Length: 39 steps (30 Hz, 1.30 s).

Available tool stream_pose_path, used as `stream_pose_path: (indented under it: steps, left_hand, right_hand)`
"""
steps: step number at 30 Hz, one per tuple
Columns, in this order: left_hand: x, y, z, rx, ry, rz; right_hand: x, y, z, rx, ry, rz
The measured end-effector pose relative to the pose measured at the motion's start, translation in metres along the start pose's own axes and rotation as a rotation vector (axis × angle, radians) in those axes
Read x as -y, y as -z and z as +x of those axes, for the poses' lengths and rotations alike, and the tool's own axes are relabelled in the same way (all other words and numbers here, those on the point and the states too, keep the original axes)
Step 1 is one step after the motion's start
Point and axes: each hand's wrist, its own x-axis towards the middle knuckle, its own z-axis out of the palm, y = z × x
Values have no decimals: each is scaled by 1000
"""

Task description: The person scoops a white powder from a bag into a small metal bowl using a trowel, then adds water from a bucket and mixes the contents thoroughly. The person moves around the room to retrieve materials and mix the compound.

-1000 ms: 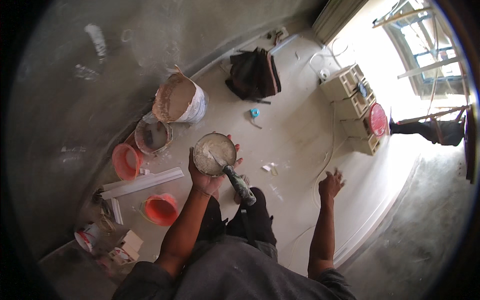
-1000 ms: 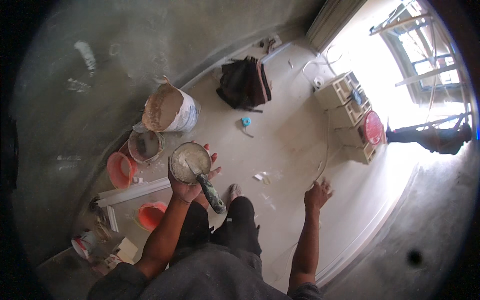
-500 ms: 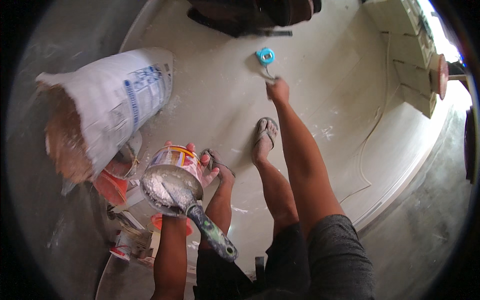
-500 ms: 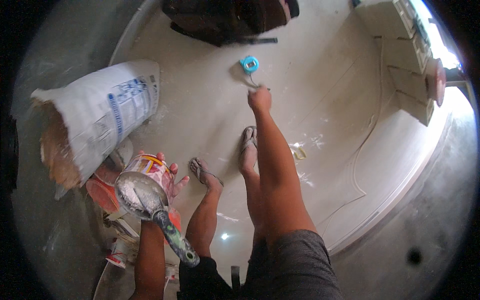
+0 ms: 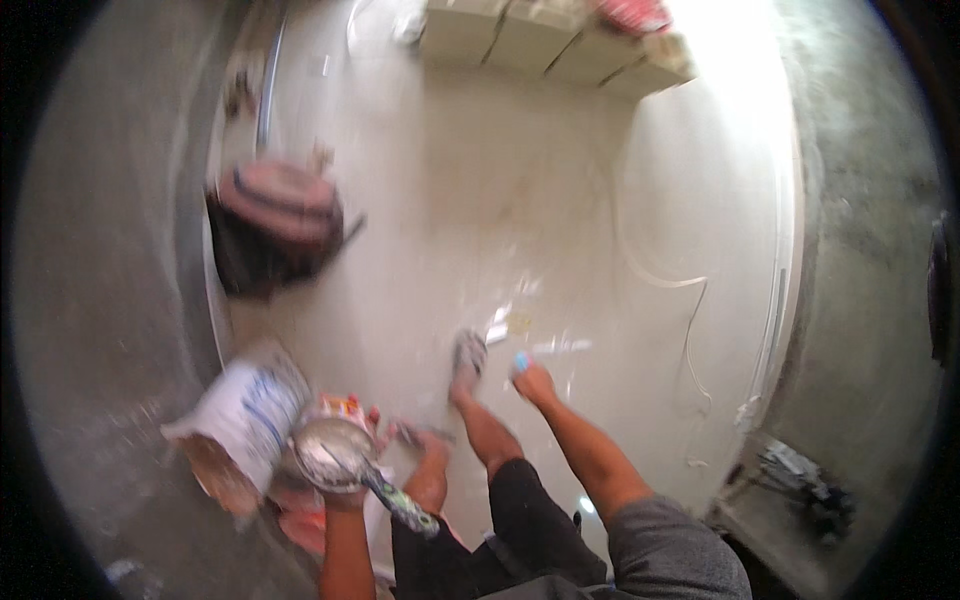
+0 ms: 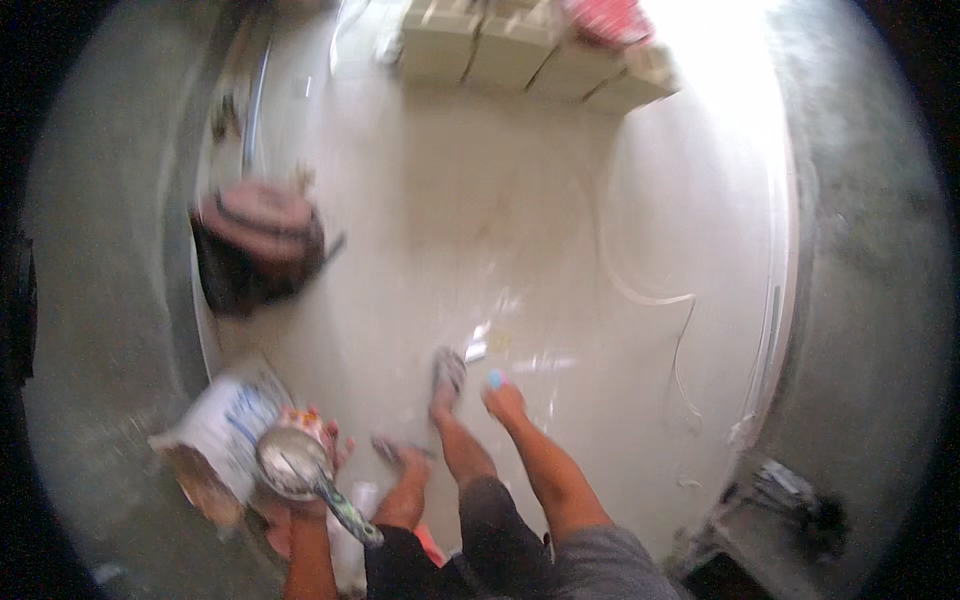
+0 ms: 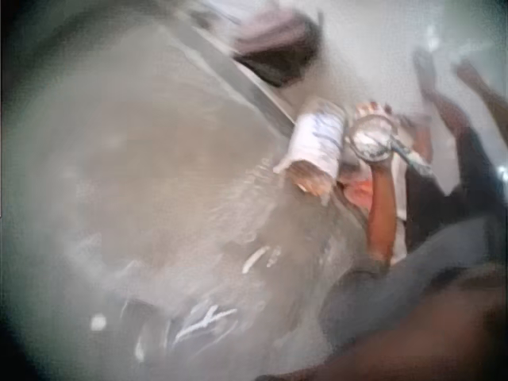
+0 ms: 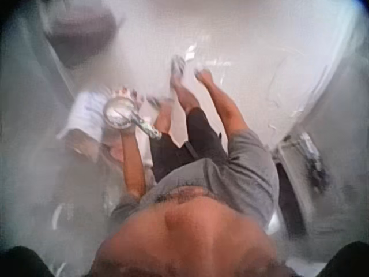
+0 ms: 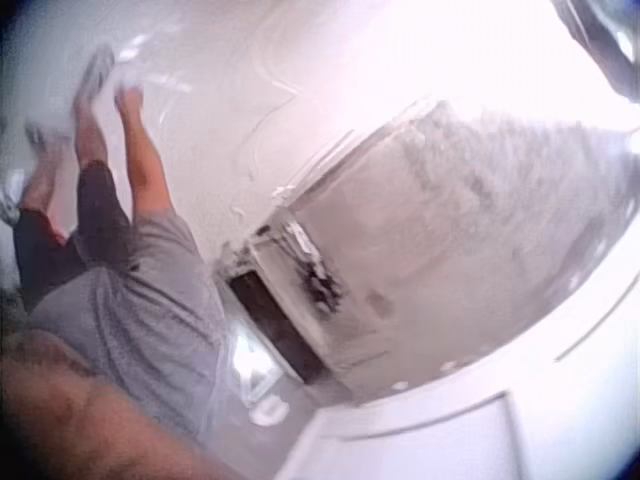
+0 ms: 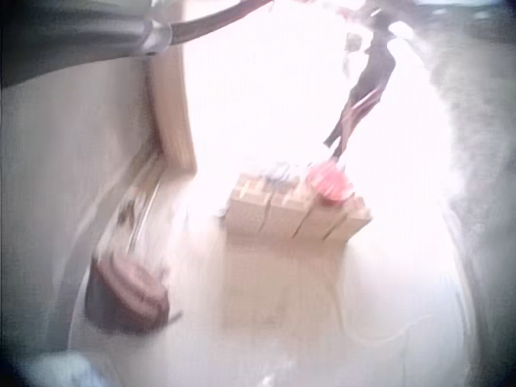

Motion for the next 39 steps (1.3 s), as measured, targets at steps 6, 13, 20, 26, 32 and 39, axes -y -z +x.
stream_pose_path:
  steps: [6,13,20,26,32,39]
  left_hand:
    - [94,-225,-60,363,122,426]
    - [290,-398,-34,538,320,514]
    - [507,-537,79,546,618,532]
    - [686,-648,163,500,728,619]
    - [873,-745,307,617,813,650]
    - [1073,-868,446,574,610,698]
  right_hand:
    - [-167,193,-227,-33,-377,34]
    - [-275,360,-281,-489,-789,756]
    - [-352,399,-230,-55,-656,223]
    - [-319,618,-168,-318,-833,758]
    - [-355,767,-35,-327,-869,807]
    - [-490,958,122,-25,-932,448]
